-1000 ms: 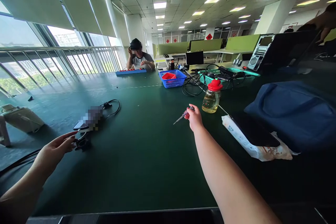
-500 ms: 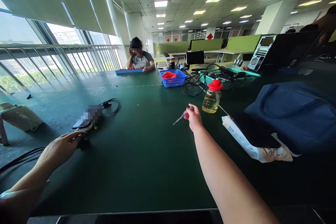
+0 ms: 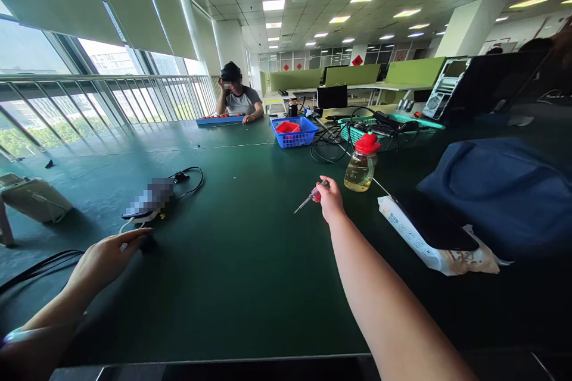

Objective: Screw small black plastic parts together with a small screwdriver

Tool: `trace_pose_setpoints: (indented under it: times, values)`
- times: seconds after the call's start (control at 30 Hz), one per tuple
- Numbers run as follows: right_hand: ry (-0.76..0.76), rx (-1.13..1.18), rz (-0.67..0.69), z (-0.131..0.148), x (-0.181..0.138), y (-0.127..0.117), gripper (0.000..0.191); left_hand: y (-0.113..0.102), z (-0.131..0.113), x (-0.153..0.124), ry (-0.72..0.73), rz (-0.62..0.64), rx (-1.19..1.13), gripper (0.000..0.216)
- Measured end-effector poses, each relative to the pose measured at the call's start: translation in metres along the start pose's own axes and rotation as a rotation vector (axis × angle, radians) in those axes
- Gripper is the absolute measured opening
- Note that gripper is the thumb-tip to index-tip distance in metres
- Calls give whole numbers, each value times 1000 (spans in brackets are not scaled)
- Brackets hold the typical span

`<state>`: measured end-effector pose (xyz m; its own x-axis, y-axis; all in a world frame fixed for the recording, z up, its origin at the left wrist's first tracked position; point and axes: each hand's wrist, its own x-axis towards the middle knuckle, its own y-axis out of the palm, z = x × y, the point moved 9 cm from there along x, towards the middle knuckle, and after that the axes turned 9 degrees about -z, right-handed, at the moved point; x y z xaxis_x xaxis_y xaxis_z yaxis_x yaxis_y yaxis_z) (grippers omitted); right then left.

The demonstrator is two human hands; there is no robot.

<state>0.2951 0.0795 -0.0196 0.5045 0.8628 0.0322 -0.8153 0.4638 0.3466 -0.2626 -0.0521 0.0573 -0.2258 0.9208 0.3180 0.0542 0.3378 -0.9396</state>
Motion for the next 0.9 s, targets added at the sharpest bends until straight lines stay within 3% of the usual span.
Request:
trace_pose_setpoints:
  times: [0.13,0.33,0.7,0.9]
  values:
    - [-3,-8,-13,0,0,-1,40,3,5,1,-69,10,-10,51]
    - [-20,-28,1,0,0,0,41,0,5,0,-75,-72,-14,49]
    - [-32,-43,7,0,0,2,43,-10,-20,-7,110,-86,211,48]
    - [-33,-48,17,0,0,3,44,-7,-33,-13,189,-13,358,50]
